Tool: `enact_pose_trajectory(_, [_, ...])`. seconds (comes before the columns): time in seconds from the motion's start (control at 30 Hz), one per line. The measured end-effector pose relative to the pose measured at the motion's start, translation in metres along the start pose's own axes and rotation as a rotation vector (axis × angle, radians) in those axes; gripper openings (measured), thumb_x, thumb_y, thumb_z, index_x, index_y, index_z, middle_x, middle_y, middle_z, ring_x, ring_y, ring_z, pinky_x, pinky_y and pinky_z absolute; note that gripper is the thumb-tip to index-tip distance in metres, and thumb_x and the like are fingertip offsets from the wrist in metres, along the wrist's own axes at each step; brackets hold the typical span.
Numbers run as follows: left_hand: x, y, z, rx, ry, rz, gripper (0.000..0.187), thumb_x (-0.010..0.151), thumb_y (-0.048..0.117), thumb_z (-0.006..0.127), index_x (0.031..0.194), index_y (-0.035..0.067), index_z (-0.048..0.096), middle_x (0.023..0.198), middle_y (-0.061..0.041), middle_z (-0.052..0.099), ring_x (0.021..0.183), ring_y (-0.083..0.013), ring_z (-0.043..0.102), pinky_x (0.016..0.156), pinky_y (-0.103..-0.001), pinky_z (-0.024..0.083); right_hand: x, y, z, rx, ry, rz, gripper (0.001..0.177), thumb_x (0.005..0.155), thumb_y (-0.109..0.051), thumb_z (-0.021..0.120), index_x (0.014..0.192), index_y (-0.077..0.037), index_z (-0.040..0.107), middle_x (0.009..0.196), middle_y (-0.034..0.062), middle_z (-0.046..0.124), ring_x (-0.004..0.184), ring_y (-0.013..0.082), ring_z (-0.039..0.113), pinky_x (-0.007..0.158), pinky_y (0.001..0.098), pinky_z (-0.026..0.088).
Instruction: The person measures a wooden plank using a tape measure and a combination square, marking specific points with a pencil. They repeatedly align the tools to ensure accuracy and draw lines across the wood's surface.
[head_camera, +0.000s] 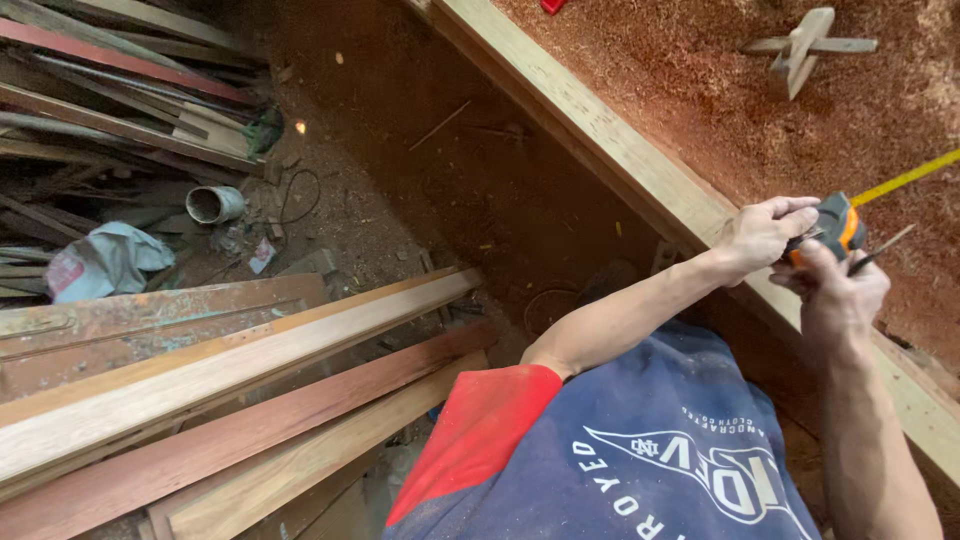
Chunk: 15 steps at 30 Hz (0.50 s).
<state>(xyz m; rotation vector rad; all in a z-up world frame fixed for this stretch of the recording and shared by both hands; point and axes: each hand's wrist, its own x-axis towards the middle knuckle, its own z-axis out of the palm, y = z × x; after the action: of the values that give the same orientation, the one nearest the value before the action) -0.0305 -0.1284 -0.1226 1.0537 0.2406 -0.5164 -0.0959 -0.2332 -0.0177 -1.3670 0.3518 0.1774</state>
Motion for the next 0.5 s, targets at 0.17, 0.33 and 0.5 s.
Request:
enact_pose_trajectory(0.17, [-0.018,0.025,-0.007,0.044,-0.009,0.142,0.043,0.106,0.031,0.062,0.140,0.004,0.063,0.117,-0.004,0.071,0.090,-0.0083,0.060,0.074,-0.024,0.051,0.059,0.013,-0.040,-0.082,0.130,-0.057,0.031,0.110,-0.027,0.073,0.104,0.001,0.062,0.089,0.0132,0.064,0.073,0.0218,0.069,0.069,0.0362,0.059])
enact_pose_trajectory(0.33, [-0.086,0.032,-0.066,0.127,0.506,0.050,0.031,0.095,0.029,0.068,0.111,0.005,0.077,0.084,-0.003,0.074,0.069,-0.0089,0.067,0.061,-0.024,0.057,0.052,0.024,-0.012,-1.463,-0.179,-0.317,0.064,0.083,-0.055,0.085,0.101,0.001,0.059,0.105,0.0220,0.072,0.092,0.0325,0.071,0.080,0.0437,0.058])
enact_pose_trajectory(0.5, [-0.074,-0.022,-0.126,-0.111,0.693,-0.182,0.033,0.094,0.026,0.067,0.113,0.000,0.072,0.096,-0.011,0.073,0.076,-0.0161,0.066,0.061,-0.032,0.056,0.049,0.019,0.059,-1.698,-0.358,-0.079,0.076,0.068,-0.052,0.088,0.109,0.003,0.054,0.107,0.0273,0.068,0.095,0.0414,0.070,0.081,0.0496,0.058])
